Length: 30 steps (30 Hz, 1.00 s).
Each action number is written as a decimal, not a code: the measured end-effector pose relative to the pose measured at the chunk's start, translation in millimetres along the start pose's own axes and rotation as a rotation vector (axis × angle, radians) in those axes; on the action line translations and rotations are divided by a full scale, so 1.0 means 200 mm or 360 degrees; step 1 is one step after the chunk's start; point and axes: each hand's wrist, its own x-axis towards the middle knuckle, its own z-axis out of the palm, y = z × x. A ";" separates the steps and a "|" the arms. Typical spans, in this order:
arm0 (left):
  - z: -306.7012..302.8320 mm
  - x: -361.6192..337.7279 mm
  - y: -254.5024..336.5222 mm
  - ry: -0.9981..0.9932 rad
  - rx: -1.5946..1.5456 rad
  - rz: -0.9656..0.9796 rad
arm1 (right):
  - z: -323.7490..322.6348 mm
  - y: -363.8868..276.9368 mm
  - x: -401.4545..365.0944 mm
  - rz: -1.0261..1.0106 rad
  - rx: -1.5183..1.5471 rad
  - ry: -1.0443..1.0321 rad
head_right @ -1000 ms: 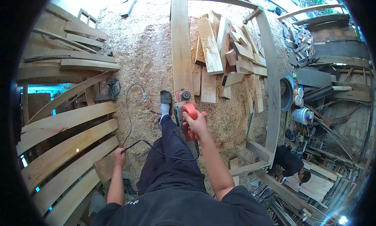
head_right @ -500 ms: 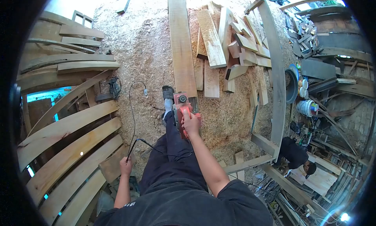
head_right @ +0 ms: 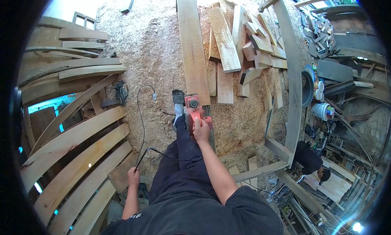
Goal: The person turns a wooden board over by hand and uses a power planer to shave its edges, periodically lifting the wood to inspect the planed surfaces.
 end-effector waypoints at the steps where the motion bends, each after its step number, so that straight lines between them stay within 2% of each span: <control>1: 0.01 0.01 0.00 -0.0007 -0.0008 0.0005 | 0.01 0.01 0.02 -0.0045 -0.0056 0.0017; 7: 0.00 0.07 0.01 -0.0042 0.0004 -0.0092 | 0.07 0.01 0.09 -0.0157 -0.0135 0.0085; 16: -0.06 0.23 0.15 -0.0071 -0.0058 -0.0182 | 0.20 -0.20 0.27 -0.0182 -0.0115 0.0141; 22: -0.12 0.36 0.21 0.0010 -0.0049 -0.0110 | 0.29 -0.36 0.44 -0.0234 -0.0196 0.0185; 28: -0.20 0.61 0.42 0.0166 -0.0173 -0.0006 | 0.40 -0.58 0.64 -0.0122 -0.0249 0.0176; 30: -0.23 0.72 0.48 0.0188 -0.0190 0.0024 | 0.46 -0.61 0.74 -0.0202 -0.0222 0.0197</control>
